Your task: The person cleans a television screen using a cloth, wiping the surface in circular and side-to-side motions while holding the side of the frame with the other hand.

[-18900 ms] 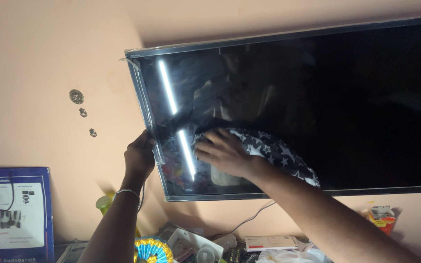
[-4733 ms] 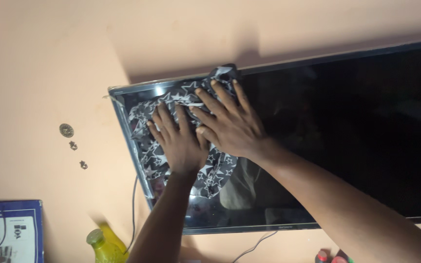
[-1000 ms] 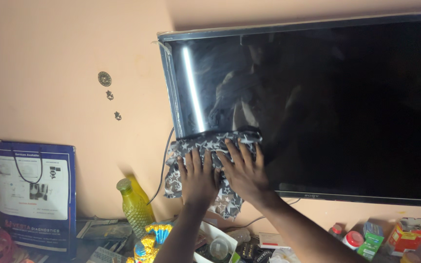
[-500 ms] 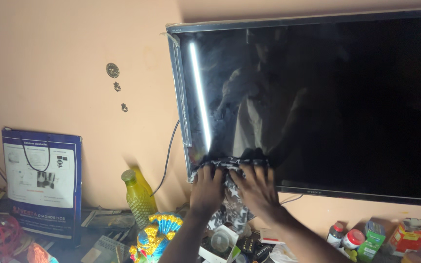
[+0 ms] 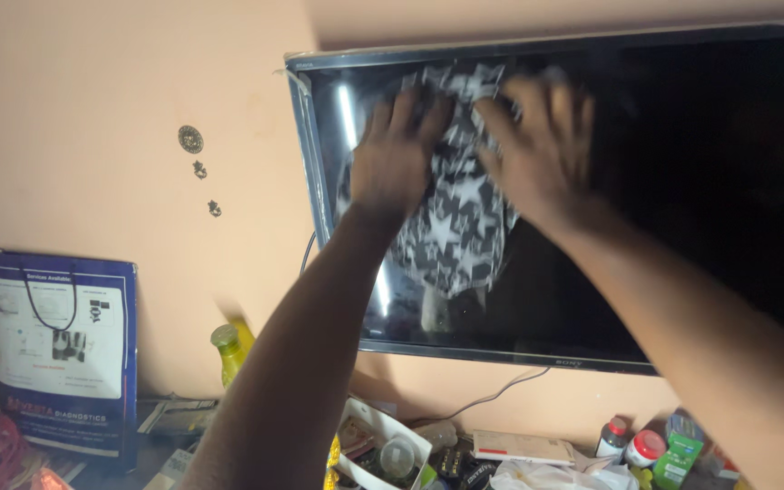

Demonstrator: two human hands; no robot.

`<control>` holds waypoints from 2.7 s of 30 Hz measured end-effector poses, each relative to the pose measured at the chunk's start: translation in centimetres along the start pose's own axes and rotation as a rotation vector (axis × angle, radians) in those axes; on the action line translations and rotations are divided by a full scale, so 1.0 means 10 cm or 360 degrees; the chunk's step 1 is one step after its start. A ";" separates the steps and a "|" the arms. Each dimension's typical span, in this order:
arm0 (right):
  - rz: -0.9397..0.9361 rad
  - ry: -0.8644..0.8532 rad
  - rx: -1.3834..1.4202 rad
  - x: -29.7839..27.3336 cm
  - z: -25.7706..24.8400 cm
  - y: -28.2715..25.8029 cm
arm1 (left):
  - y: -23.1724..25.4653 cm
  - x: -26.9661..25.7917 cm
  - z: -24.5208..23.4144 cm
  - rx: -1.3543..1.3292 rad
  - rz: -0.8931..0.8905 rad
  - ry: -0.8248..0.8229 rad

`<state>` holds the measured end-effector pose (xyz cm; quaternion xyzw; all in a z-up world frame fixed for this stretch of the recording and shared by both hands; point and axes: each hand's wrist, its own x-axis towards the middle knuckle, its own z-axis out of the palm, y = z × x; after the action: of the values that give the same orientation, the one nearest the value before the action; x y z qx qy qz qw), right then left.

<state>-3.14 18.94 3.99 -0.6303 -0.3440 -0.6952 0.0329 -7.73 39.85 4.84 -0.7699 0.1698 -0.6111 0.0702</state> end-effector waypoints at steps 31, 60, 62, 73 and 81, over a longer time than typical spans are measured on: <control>0.0192 -0.0741 0.0268 -2.24 -0.40 -0.81 | 1.41 -2.27 0.44 -0.0176 -0.0303 -0.0686; 0.0053 -0.0081 -0.0061 -0.49 -0.68 1.31 | 1.47 0.74 0.41 -0.0044 -0.0054 -0.0091; 0.0032 -0.0061 -0.0062 -0.49 -0.70 1.30 | 1.55 0.62 0.48 -0.0031 -0.0072 -0.0022; 0.0239 -0.0231 -0.0007 -1.60 -0.78 0.79 | 2.14 -0.51 0.77 -0.0132 -0.0190 -0.0260; 0.0266 -0.0483 0.0174 -2.61 -0.78 0.49 | 2.49 -1.35 0.91 -0.0181 -0.0137 -0.0486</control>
<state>-2.14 0.98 -17.09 -0.7517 -0.3287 -0.5672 0.0726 -5.97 20.45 -17.57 -0.8631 0.1583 -0.4790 0.0251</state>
